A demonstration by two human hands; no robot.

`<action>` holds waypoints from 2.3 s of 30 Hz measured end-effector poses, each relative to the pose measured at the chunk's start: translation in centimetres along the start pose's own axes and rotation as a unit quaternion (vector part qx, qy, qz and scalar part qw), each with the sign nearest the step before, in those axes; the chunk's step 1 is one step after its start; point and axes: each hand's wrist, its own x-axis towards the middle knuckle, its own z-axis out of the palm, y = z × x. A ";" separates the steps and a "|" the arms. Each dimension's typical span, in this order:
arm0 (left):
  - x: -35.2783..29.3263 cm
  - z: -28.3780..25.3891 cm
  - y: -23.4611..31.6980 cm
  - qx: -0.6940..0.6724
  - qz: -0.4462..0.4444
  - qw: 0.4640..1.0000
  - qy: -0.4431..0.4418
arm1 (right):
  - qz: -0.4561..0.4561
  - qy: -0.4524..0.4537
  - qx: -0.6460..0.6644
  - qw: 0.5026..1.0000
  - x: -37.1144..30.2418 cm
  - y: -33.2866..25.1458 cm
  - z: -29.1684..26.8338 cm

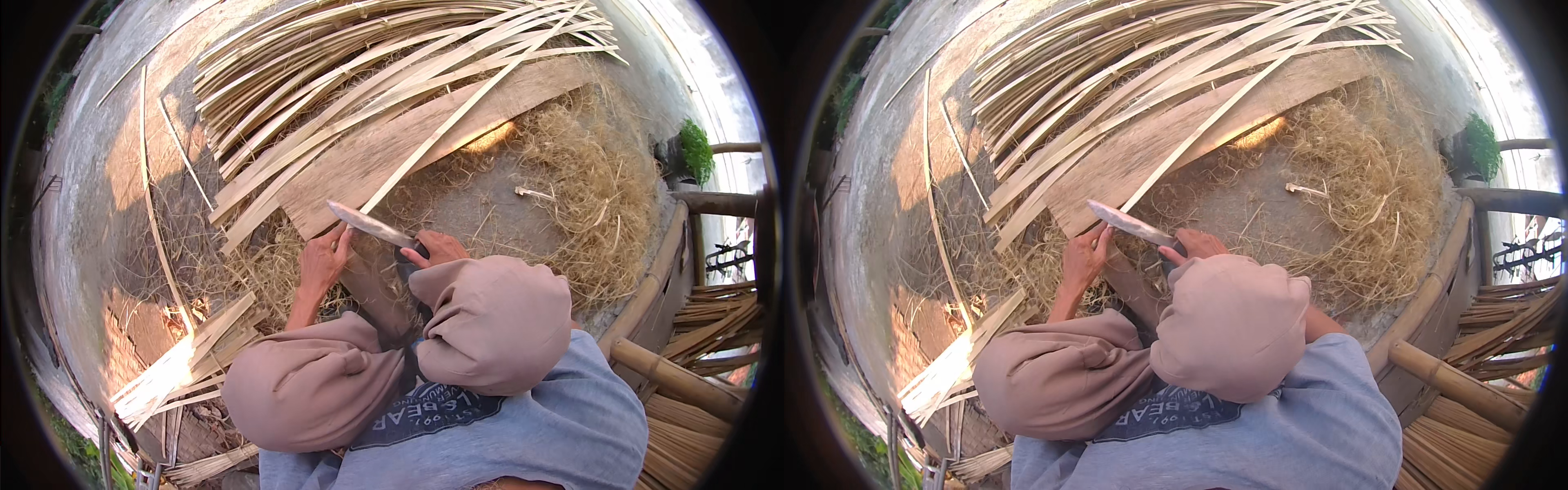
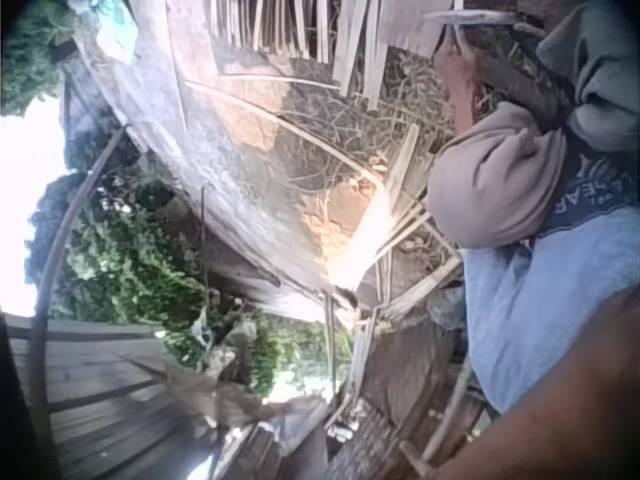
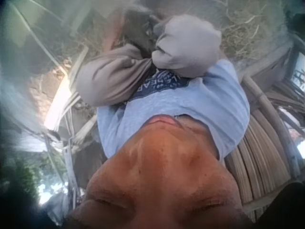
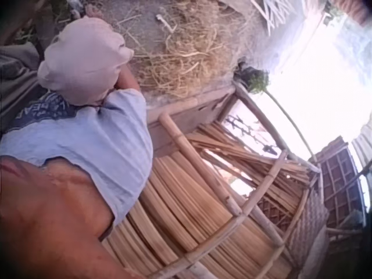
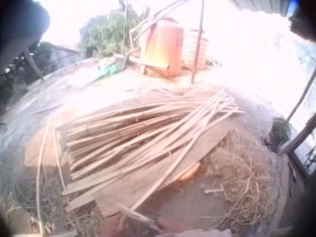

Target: The person sits on the ground and uses a knife to split long bamboo strips into thinner pieces. They repeatedly position the strips on a wooden board and strike them with the knife to separate them, then place the finished pieces aside.

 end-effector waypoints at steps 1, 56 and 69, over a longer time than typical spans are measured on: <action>0.2 -0.2 -0.4 -0.008 -0.014 1.000 -0.025 | -0.014 0.014 -0.009 1.000 -0.8 -0.1 0.3; -3.6 -4.4 -4.2 -0.064 -0.145 0.983 -0.097 | 0.184 0.126 0.066 0.973 8.0 8.3 -6.6; -3.8 -3.7 -5.5 -0.045 -0.136 0.984 -0.106 | 0.009 0.018 -0.032 0.999 4.0 3.7 -3.8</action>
